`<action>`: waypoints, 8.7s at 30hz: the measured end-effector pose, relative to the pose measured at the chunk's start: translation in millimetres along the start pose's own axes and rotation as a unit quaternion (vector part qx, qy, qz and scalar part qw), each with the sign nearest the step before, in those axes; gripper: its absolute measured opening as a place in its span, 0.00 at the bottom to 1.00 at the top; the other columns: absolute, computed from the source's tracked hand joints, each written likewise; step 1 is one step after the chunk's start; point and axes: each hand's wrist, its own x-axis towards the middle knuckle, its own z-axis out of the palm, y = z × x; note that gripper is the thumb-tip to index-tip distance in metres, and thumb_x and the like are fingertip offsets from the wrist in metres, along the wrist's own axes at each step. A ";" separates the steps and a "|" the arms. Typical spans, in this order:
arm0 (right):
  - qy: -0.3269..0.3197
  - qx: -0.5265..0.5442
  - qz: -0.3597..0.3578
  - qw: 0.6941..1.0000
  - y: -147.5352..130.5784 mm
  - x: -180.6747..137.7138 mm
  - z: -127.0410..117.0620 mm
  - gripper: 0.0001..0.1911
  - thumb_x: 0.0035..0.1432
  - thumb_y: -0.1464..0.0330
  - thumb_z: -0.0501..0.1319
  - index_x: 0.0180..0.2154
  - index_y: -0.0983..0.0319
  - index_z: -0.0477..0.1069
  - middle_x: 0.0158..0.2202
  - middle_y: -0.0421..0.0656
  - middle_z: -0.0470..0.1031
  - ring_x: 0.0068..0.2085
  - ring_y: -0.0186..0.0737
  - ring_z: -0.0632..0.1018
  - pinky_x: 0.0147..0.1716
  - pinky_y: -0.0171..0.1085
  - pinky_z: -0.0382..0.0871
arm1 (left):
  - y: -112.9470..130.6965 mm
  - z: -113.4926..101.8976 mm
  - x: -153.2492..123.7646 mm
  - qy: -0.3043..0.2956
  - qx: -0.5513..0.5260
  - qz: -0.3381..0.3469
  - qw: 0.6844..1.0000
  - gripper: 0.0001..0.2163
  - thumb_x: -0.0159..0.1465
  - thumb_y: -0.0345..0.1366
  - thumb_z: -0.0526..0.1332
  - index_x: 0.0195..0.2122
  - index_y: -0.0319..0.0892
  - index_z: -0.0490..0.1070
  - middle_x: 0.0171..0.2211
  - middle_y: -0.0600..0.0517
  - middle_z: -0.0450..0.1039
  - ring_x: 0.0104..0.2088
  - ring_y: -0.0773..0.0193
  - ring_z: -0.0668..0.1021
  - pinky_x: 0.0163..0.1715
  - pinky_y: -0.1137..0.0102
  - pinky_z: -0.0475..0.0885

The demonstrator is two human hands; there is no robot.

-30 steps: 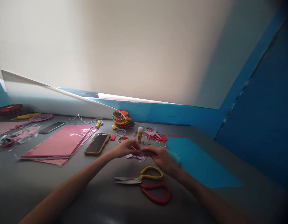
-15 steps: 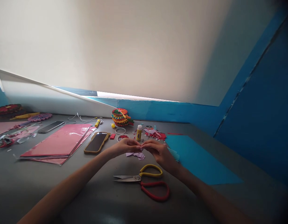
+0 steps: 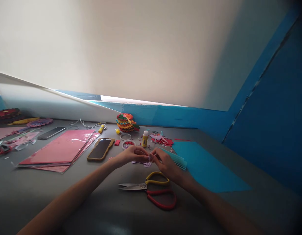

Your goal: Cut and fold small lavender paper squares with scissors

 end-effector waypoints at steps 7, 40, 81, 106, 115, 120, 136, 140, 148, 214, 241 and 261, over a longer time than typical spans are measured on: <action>-0.005 0.001 -0.009 1.000 -2.9 1.4 -3.2 0.11 0.67 0.62 0.49 0.36 0.60 0.65 0.33 0.41 0.69 0.32 0.38 0.70 0.31 0.35 0.65 | -4.6 0.6 2.9 -0.024 -0.032 -0.029 0.999 0.16 0.55 0.43 0.67 0.42 0.40 0.78 0.39 0.47 0.79 0.39 0.61 0.79 0.40 0.68 0.71; -0.025 0.038 -0.021 0.999 0.0 2.6 -4.4 0.09 0.67 0.67 0.50 0.34 0.60 0.64 0.33 0.40 0.67 0.33 0.37 0.68 0.33 0.36 0.64 | -5.8 4.6 3.7 -0.009 -0.056 -0.046 0.997 0.16 0.50 0.43 0.71 0.35 0.37 0.80 0.33 0.47 0.80 0.37 0.61 0.80 0.46 0.64 0.71; -0.067 0.121 -0.082 0.987 13.5 -2.4 18.8 0.11 0.66 0.76 0.50 0.45 0.59 0.67 0.40 0.43 0.71 0.41 0.37 0.74 0.41 0.33 0.70 | -35.9 18.5 -19.1 0.081 -0.135 -0.055 0.986 0.16 0.61 0.46 0.63 0.36 0.35 0.75 0.28 0.50 0.75 0.29 0.67 0.75 0.32 0.73 0.68; -0.111 -0.201 -0.379 0.897 9.1 -3.0 -7.6 0.17 0.64 0.78 0.49 0.49 0.77 0.70 0.48 0.55 0.77 0.52 0.51 0.75 0.52 0.44 0.73 | -18.4 11.5 -23.4 0.011 -0.193 -0.144 0.971 0.13 0.58 0.43 0.66 0.35 0.36 0.78 0.30 0.49 0.76 0.30 0.67 0.74 0.35 0.73 0.68; -0.113 -0.182 -0.355 0.910 5.8 -4.5 -9.9 0.18 0.66 0.77 0.46 0.52 0.75 0.68 0.49 0.55 0.76 0.52 0.48 0.76 0.53 0.42 0.72 | -17.8 10.0 -23.2 0.024 -0.189 -0.176 0.966 0.15 0.58 0.47 0.64 0.34 0.37 0.79 0.31 0.48 0.77 0.32 0.64 0.76 0.37 0.71 0.70; -0.109 -0.191 -0.346 0.912 5.0 -7.6 -5.9 0.20 0.67 0.76 0.43 0.52 0.76 0.68 0.49 0.54 0.76 0.53 0.48 0.75 0.52 0.43 0.72 | -17.0 10.0 -22.6 0.021 -0.168 -0.179 0.969 0.14 0.57 0.44 0.66 0.35 0.38 0.79 0.30 0.49 0.78 0.30 0.66 0.77 0.35 0.73 0.71; -0.171 0.076 0.032 0.982 -13.4 9.4 -1.3 0.16 0.71 0.67 0.44 0.32 0.60 0.64 0.31 0.39 0.70 0.32 0.35 0.72 0.32 0.33 0.68 | -9.4 21.3 -28.0 0.046 -0.197 -0.139 0.969 0.11 0.58 0.39 0.67 0.37 0.38 0.70 0.33 0.46 0.80 0.34 0.62 0.81 0.36 0.71 0.74; -0.186 0.076 0.070 0.977 -18.3 8.6 3.5 0.14 0.71 0.67 0.45 0.32 0.61 0.63 0.32 0.39 0.69 0.32 0.35 0.70 0.32 0.34 0.64 | -4.9 27.7 -30.6 0.058 -0.196 -0.110 0.973 0.11 0.60 0.37 0.65 0.38 0.40 0.64 0.32 0.48 0.80 0.34 0.63 0.81 0.36 0.70 0.74; -0.182 -0.067 -0.019 0.981 -5.1 -3.5 14.9 0.07 0.61 0.77 0.49 0.34 0.63 0.63 0.32 0.43 0.68 0.29 0.37 0.67 0.26 0.36 0.58 | -10.5 28.7 -32.0 0.011 -0.195 -0.149 0.969 0.11 0.61 0.40 0.65 0.38 0.36 0.72 0.35 0.44 0.80 0.35 0.61 0.81 0.37 0.70 0.74; -0.075 -0.080 -0.121 0.987 -19.6 3.2 -13.9 0.14 0.64 0.77 0.48 0.42 0.61 0.70 0.35 0.44 0.77 0.36 0.40 0.77 0.39 0.40 0.70 | 5.6 21.6 -30.6 0.038 -0.148 -0.118 0.981 0.12 0.64 0.42 0.60 0.35 0.36 0.72 0.32 0.46 0.79 0.32 0.64 0.79 0.35 0.71 0.73; -0.043 -0.032 -0.108 0.993 -5.7 4.8 -6.5 0.15 0.69 0.70 0.45 0.43 0.60 0.70 0.38 0.44 0.78 0.38 0.38 0.78 0.39 0.36 0.72 | -6.7 18.2 -25.1 0.057 -0.285 -0.156 0.944 0.12 0.60 0.42 0.65 0.33 0.36 0.70 0.29 0.49 0.77 0.28 0.70 0.78 0.32 0.75 0.70; -0.116 0.025 -0.028 0.993 -14.2 0.7 6.5 0.25 0.70 0.61 0.37 0.33 0.58 0.68 0.29 0.44 0.74 0.30 0.40 0.75 0.35 0.37 0.72 | -8.4 34.8 -27.1 0.007 -0.388 -0.167 0.907 0.12 0.60 0.40 0.65 0.30 0.34 0.71 0.26 0.48 0.77 0.24 0.72 0.76 0.28 0.78 0.68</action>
